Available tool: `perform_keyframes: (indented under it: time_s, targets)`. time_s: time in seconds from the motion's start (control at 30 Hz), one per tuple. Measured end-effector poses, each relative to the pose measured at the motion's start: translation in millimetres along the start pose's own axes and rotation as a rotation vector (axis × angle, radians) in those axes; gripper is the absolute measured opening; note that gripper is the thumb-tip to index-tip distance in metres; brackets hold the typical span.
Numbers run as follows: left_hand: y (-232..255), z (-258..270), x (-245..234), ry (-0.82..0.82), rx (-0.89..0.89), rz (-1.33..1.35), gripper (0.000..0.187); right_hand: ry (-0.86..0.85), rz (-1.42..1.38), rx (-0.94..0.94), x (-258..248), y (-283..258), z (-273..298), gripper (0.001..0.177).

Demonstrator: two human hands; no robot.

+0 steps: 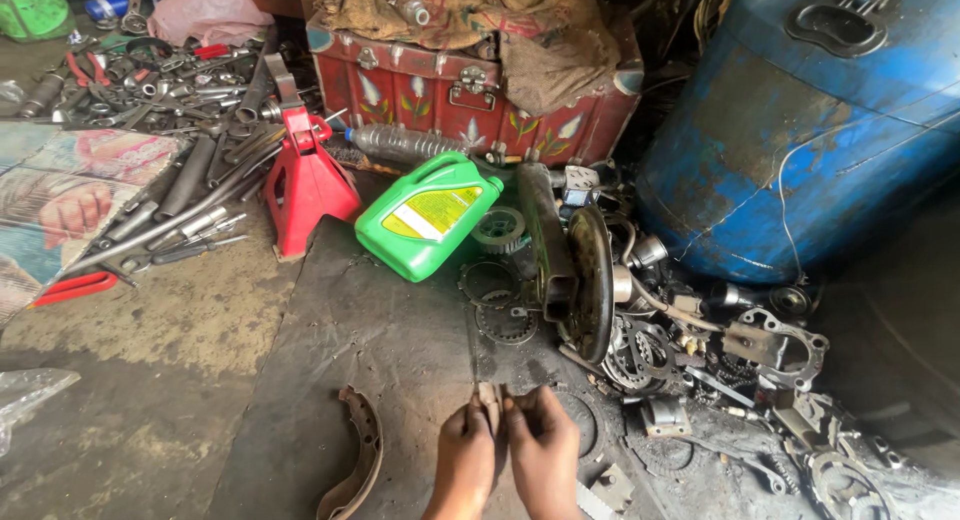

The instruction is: The person wipes and cleans brake shoes by hand and with a cloth while sitting on the floor of a workshop.

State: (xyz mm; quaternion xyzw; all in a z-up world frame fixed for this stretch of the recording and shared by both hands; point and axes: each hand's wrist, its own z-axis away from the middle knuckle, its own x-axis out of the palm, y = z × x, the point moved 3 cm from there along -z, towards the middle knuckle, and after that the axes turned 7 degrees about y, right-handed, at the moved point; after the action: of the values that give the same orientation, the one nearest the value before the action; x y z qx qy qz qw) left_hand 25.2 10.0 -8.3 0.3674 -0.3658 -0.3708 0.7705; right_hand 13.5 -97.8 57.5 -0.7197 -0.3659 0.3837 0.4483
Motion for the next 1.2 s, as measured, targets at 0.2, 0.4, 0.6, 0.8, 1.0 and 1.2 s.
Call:
perform_keyframes:
  time_s: [0.2,0.4,0.6,0.8,1.0,1.2]
  targets:
    - [10.3,-11.7,2.3,-0.065,0.173,0.072,0.045,-0.054,0.194,-0.235,-5.9,-30.3,4.6,0.019]
    - [1.5,1.5,12.3,-0.092,-0.176,0.379,0.041,-0.004,0.340,-0.365,-9.0,-47.5,-0.1,0.020]
    - [5.3,3.6,7.8,-0.032,-0.119,0.321,0.044,-0.022,0.325,-0.414,-6.4,-53.8,1.6,0.015]
    - [22.8,3.5,4.2,-0.011,-0.018,0.055,0.048,-0.071,0.305,-0.496,-5.2,-57.1,6.9,0.016]
    - [20.8,8.9,10.9,-0.039,0.091,0.211,0.041,-0.020,0.332,-0.491,-8.0,-49.4,0.3,0.012]
    - [26.3,12.6,3.7,-0.053,0.054,0.231,0.044,-0.042,0.285,-0.478,-7.2,-42.8,2.4,0.008]
